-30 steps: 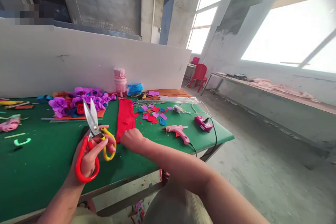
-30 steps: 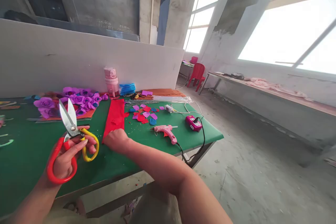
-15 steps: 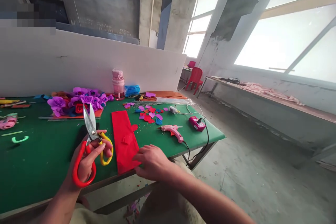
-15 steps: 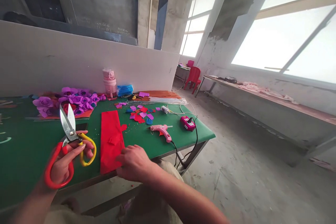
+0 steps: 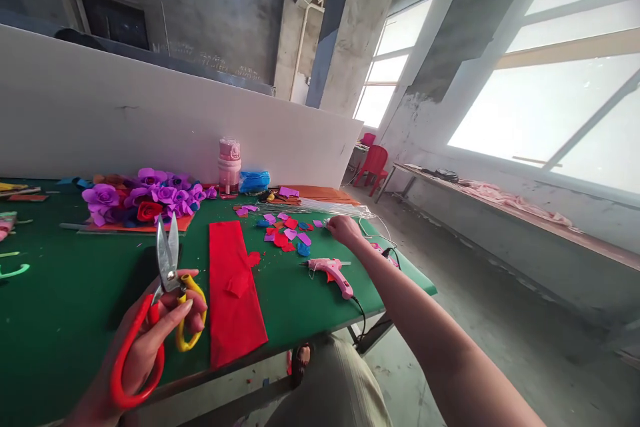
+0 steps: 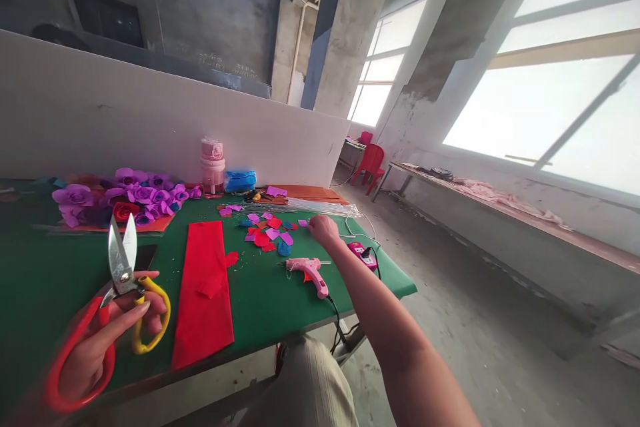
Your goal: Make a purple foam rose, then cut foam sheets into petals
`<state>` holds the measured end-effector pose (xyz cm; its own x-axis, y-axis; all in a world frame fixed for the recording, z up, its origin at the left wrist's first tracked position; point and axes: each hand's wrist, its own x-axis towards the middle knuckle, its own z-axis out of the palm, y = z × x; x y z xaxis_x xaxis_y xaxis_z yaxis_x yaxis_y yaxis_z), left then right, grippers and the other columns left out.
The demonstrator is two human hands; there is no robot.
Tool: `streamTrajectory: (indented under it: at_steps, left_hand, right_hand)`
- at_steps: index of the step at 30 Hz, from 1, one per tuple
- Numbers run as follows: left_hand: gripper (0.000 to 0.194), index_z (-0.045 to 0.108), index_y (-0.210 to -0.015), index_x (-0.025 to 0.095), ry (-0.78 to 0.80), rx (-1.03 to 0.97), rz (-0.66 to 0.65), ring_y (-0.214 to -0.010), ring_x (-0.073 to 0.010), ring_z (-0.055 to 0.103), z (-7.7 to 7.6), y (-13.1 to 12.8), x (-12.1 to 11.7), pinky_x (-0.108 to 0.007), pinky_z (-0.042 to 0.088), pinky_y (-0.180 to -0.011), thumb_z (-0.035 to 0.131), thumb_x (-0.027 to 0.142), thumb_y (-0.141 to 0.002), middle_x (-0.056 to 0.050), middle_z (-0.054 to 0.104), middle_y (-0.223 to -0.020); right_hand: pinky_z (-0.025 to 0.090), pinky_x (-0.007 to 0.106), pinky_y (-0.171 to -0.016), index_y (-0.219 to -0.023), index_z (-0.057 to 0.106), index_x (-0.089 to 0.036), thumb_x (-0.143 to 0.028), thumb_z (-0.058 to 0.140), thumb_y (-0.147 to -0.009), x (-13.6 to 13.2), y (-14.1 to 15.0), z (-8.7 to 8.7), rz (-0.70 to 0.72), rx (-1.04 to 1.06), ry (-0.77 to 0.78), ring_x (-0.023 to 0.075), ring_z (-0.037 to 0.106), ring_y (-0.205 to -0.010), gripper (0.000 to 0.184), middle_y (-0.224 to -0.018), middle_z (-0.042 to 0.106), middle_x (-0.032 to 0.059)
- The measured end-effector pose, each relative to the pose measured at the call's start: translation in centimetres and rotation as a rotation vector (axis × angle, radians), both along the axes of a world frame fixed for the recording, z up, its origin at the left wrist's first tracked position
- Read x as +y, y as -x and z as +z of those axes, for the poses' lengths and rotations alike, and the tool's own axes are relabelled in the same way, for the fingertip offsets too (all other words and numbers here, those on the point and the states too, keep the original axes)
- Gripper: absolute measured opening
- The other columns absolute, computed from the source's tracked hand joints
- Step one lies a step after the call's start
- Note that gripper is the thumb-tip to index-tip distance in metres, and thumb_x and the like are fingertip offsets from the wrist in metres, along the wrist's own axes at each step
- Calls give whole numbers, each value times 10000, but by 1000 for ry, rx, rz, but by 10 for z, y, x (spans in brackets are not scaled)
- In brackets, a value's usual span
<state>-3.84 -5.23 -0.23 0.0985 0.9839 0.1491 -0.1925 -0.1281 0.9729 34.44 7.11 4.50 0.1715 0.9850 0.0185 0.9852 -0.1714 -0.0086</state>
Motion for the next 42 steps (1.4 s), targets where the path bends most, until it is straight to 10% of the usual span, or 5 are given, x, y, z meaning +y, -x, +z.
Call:
streamTrajectory:
  at_steps: [8, 15, 24, 30, 42]
  left_hand:
    - [331, 535, -1108, 269, 5, 31, -50, -566, -190, 616, -8, -6, 1, -307, 514, -528, 612, 407, -817, -12, 642, -772]
    - [363, 512, -1167, 256, 63, -15, -85, -581, -181, 613, -10, -8, 1, -311, 509, -556, 599, 377, -836, -28, 640, -797]
    - [420, 508, -1134, 209, 49, -36, -2, -541, -157, 603, 11, -17, -9, -290, 495, -526, 651, 376, -776, 4, 630, -733]
    - [492, 498, -1079, 205, -3, 102, 110, -787, -215, 679, 19, -29, -19, -358, 524, -773, 743, 359, -681, -14, 677, -796]
    - [332, 528, -971, 213, -41, 176, 138, -678, -139, 602, 21, -28, -44, -258, 484, -688, 703, 284, -698, 37, 591, -728]
  right_hand:
    - [520, 413, -840, -1190, 552, -157, -317, 572, -904, 72, 27, -26, -43, 8, 140, 220, 601, -1009, 328, -1197, 576, 99]
    - [520, 423, -844, -1198, 545, -153, -316, 573, -904, 80, 31, -25, -73, 263, 45, 222, 600, -1014, 337, -1204, 571, 99]
    - [390, 228, -485, -996, 657, -125, -545, 555, -802, -38, 71, -20, 143, 1026, -82, 104, 509, -527, 474, -650, 588, 11]
    - [287, 194, -438, -741, 661, -168, -426, 770, -644, -120, 148, -34, 219, 1819, 225, 55, 409, -430, 297, -497, 518, -49]
    - [298, 189, -434, -709, 674, -150, -414, 773, -604, -158, 189, -42, 54, 1774, 140, 54, 430, -426, 300, -503, 550, -45]
